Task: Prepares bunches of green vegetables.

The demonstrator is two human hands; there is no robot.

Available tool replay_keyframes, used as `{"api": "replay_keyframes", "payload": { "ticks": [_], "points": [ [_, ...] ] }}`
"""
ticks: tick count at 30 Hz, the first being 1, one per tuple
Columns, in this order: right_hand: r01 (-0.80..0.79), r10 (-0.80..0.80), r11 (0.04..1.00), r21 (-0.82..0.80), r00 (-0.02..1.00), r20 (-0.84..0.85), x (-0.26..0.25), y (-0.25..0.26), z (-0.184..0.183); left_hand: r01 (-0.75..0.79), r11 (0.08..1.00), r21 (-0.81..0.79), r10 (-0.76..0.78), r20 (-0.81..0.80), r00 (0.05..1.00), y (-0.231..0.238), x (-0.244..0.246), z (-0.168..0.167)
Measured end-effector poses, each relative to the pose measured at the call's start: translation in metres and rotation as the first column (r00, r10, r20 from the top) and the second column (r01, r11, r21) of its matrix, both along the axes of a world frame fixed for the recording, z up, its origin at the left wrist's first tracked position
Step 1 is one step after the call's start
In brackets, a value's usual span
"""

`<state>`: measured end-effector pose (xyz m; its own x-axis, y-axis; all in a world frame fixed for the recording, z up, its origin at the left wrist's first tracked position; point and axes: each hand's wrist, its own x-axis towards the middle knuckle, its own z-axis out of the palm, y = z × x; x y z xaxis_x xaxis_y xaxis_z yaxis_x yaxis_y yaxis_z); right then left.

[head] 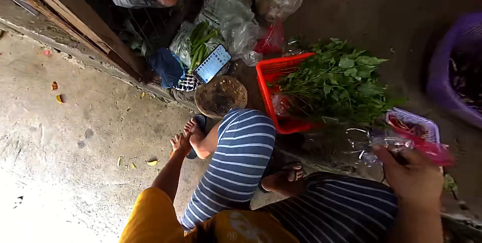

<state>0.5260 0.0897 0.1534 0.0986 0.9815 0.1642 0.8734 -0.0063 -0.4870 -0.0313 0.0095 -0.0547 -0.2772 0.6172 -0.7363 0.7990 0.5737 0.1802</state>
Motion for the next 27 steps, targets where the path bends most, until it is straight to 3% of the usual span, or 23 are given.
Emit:
{"api": "replay_keyframes", "payload": {
  "ticks": [6, 11, 17, 23, 27],
  "points": [
    [0.007, -0.007, 1.0, -0.003, 1.0, -0.007, 0.003, -0.003, -0.003, 0.06, 0.997, -0.046, -0.06, -0.007, 0.998, 0.005, -0.001, 0.006],
    [0.033, -0.033, 0.999, -0.004, 0.999, -0.008, 0.005, -0.006, 0.001, 0.047, 0.998, 0.032, -0.049, 0.034, 0.998, 0.008, -0.003, 0.025],
    [-0.025, 0.019, 0.996, -0.081, 0.997, -0.071, 0.009, -0.002, 0.007, -0.027, 0.997, 0.07, 0.026, 0.021, 0.999, -0.023, -0.001, -0.036],
    [0.011, -0.019, 0.993, -0.114, 0.998, -0.065, -0.005, 0.0, 0.016, -0.269, 0.955, 0.122, 0.262, 0.073, 0.962, -0.034, 0.007, -0.035],
    [0.002, -0.013, 0.993, -0.118, 0.995, -0.1, -0.01, 0.002, 0.016, -0.166, 0.979, 0.114, 0.164, 0.032, 0.986, -0.031, 0.005, -0.043]
  ]
}}
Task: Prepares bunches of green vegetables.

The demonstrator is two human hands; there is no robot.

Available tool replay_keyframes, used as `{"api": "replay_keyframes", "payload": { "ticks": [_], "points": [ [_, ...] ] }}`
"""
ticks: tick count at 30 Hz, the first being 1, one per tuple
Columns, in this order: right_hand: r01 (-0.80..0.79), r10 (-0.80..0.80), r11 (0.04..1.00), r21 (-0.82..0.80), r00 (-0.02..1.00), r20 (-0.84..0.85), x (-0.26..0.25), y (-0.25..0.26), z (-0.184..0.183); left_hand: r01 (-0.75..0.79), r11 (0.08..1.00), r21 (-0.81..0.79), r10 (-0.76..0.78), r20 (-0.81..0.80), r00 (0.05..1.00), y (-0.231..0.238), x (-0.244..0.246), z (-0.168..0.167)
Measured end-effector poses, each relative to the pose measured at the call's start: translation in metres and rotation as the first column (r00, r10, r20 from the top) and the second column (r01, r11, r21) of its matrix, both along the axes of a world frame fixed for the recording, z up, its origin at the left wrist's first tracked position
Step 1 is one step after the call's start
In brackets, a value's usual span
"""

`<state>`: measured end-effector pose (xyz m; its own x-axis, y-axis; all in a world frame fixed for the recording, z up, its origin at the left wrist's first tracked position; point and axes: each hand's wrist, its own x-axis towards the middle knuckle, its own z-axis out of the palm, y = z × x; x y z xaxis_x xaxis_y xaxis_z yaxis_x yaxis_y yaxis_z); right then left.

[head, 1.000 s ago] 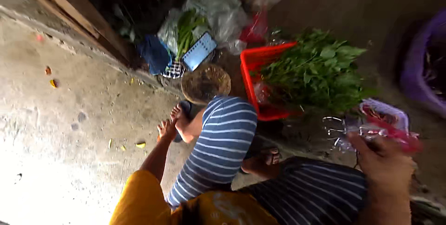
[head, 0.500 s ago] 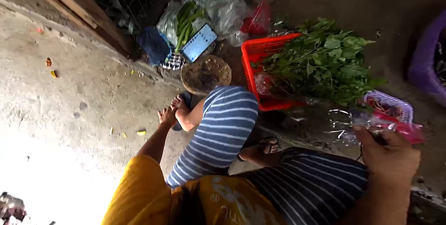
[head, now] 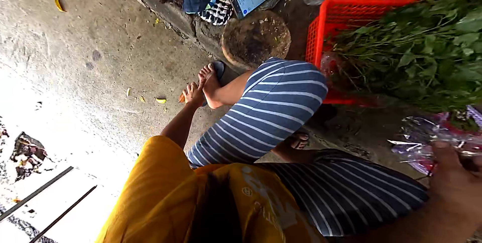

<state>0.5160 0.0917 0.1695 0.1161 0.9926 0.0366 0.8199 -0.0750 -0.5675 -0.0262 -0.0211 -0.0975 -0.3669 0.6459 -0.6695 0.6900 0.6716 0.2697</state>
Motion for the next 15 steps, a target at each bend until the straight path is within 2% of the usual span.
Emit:
{"api": "replay_keyframes", "payload": {
  "ticks": [2, 11, 13, 15],
  "points": [
    [-0.018, 0.018, 1.0, 0.009, 1.0, -0.011, 0.001, 0.002, -0.002, 0.062, 0.998, -0.029, -0.063, -0.013, 0.998, 0.002, 0.001, -0.006],
    [-0.005, 0.005, 1.0, 0.01, 1.0, -0.023, 0.004, 0.003, -0.004, 0.106, 0.986, -0.125, -0.109, -0.02, 0.994, -0.005, 0.008, 0.003],
    [-0.01, 0.011, 0.999, 0.037, 1.0, -0.022, 0.006, 0.004, -0.003, 0.13, 0.984, -0.118, -0.134, -0.022, 0.991, -0.004, 0.01, 0.013],
    [0.009, -0.007, 0.999, 0.043, 0.999, -0.05, -0.002, 0.002, 0.002, 0.105, 0.994, -0.04, -0.105, -0.011, 0.994, -0.001, 0.006, 0.027]
  ]
}}
